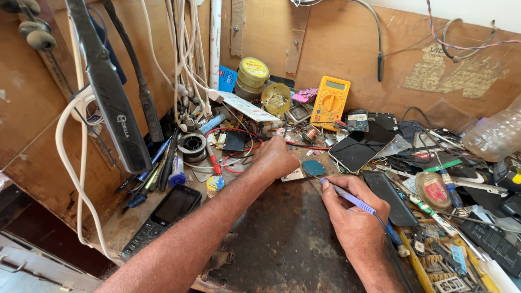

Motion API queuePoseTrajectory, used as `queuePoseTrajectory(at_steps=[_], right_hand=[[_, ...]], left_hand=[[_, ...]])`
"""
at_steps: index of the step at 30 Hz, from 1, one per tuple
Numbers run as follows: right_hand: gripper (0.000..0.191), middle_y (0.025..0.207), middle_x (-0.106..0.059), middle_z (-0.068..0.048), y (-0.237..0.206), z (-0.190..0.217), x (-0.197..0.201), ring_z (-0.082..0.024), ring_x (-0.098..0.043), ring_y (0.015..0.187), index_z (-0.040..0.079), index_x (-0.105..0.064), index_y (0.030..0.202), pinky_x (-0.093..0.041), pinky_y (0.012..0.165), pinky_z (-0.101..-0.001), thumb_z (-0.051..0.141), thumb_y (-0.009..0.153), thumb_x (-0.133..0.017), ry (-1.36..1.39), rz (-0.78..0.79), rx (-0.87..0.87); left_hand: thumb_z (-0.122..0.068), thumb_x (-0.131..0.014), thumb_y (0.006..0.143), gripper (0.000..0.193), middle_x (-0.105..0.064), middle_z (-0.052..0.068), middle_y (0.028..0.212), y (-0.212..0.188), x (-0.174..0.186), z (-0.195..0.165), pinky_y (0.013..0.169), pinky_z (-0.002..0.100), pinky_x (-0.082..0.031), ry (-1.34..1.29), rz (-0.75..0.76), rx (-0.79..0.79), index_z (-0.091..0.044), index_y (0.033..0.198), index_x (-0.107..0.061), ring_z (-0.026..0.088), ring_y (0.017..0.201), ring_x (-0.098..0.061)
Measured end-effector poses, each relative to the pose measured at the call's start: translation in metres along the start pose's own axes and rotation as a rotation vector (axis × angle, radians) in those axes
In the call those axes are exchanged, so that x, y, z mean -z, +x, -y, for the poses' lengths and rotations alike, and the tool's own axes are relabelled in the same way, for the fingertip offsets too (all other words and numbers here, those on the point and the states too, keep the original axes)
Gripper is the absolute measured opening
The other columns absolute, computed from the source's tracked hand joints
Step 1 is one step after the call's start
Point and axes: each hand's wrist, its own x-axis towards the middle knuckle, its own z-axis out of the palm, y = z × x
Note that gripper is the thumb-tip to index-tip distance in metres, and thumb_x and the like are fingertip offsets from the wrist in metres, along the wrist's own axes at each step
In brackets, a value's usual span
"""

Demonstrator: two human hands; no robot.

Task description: The person works at a cluttered electronics repair bench, holding a small circuit board steady with one hand while touching its components with a soldering iron held in the other hand. They reposition the board and the iron repeatedly, at one point reaching for a small container, and continue soldering different spots on the board through the clip.

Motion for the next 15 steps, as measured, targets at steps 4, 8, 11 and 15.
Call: queuePoseTrajectory(at_steps=[4, 8, 11, 15], right_hand=[[0.015, 0.081, -0.078, -0.004, -0.001, 0.001, 0.000, -0.005, -0.069, 0.074, 0.001, -0.077, 0.099, -0.055, 0.065, -0.0227, 0.011, 0.088, -0.077, -0.020, -0.014, 0.032], [0.015, 0.081, -0.078, -0.004, 0.000, 0.000, 0.000, -0.004, -0.069, 0.075, 0.001, -0.077, 0.099, -0.056, 0.066, -0.0225, 0.011, 0.088, -0.077, -0.020, -0.017, 0.043], [0.015, 0.082, -0.078, -0.004, 0.000, 0.000, -0.001, -0.004, -0.068, 0.075, 0.001, -0.077, 0.100, -0.056, 0.065, -0.0226, 0.011, 0.089, -0.077, 0.011, -0.009, 0.034], [0.015, 0.083, -0.079, -0.004, 0.000, 0.000, -0.001, -0.004, -0.069, 0.075, 0.001, -0.077, 0.100, -0.056, 0.065, -0.0225, 0.011, 0.088, -0.077, 0.006, -0.010, 0.024]], left_hand=[[-0.023, -0.075, 0.075, 0.043, -0.071, 0.023, 0.121, 0.001, 0.000, -0.002, 0.101, 0.046, -0.053, 0.002, 0.015, 0.020, -0.001, 0.111, -0.074, 0.037, 0.119, -0.067], [-0.023, -0.076, 0.076, 0.048, -0.069, 0.025, 0.125, 0.000, 0.003, -0.005, 0.103, 0.046, -0.053, 0.015, 0.017, 0.037, 0.001, 0.117, -0.071, 0.038, 0.122, -0.066], [-0.024, -0.078, 0.076, 0.056, -0.066, 0.026, 0.130, -0.001, 0.006, -0.010, 0.104, 0.048, -0.052, 0.024, 0.025, 0.067, 0.002, 0.124, -0.066, 0.039, 0.125, -0.063], [-0.026, -0.079, 0.075, 0.059, -0.065, 0.024, 0.133, -0.005, 0.010, -0.013, 0.104, 0.047, -0.052, 0.012, 0.059, 0.090, 0.001, 0.126, -0.066, 0.037, 0.126, -0.063]])
